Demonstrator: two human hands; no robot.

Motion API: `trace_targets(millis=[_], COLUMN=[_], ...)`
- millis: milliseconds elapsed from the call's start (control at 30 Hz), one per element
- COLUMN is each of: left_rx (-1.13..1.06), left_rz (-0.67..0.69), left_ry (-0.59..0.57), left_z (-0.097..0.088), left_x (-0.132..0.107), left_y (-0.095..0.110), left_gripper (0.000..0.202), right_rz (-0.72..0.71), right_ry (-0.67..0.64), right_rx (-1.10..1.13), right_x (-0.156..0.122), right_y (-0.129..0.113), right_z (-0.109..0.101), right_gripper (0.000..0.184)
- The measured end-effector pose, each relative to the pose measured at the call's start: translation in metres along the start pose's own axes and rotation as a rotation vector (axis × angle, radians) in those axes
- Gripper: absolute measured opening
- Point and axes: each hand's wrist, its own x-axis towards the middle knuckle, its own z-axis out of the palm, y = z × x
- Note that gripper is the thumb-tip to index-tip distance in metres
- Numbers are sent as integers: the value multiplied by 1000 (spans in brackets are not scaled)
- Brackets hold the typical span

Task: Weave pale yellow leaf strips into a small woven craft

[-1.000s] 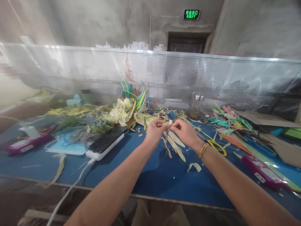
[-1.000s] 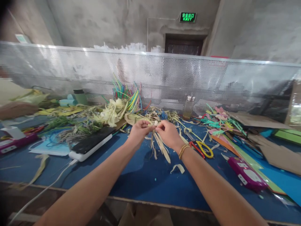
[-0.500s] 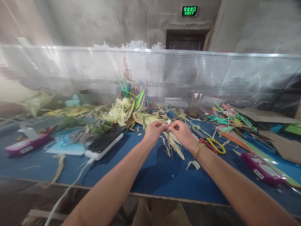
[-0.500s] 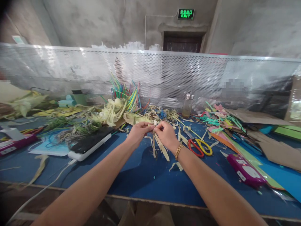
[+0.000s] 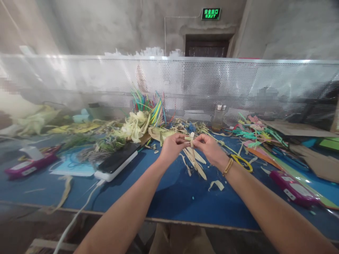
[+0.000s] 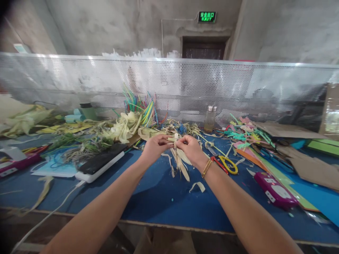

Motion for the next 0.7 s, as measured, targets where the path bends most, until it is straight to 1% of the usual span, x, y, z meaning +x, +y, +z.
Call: trace_targets(millis=[100,200,333,467,600,700], left_rx=[5,1,-19,-19,124,255], left_rz=[42,57,47,18,44,105], left_ry=[33,12,2,-6,-69,-49], left_z=[1,0,-1,-4,-10,-15], left_x=[0,-1,-2,-1,3,4], left_y=[3,8,12,7,1,3], left_gripper=[31,33,32,28,20,22], right_rz=[59,103,141,147,142,154], right_ry=[-12,-48,-70,-82,-90,-97], right_rx=[172,294,383,435,469,481], right_x=[-2,-4,-5,-6,-7,-8], right_y=[-7,-15,-19,-20,-22,-23], right_z=[1,2,2,2,2,3], right_gripper=[26,27,27,27,28,29])
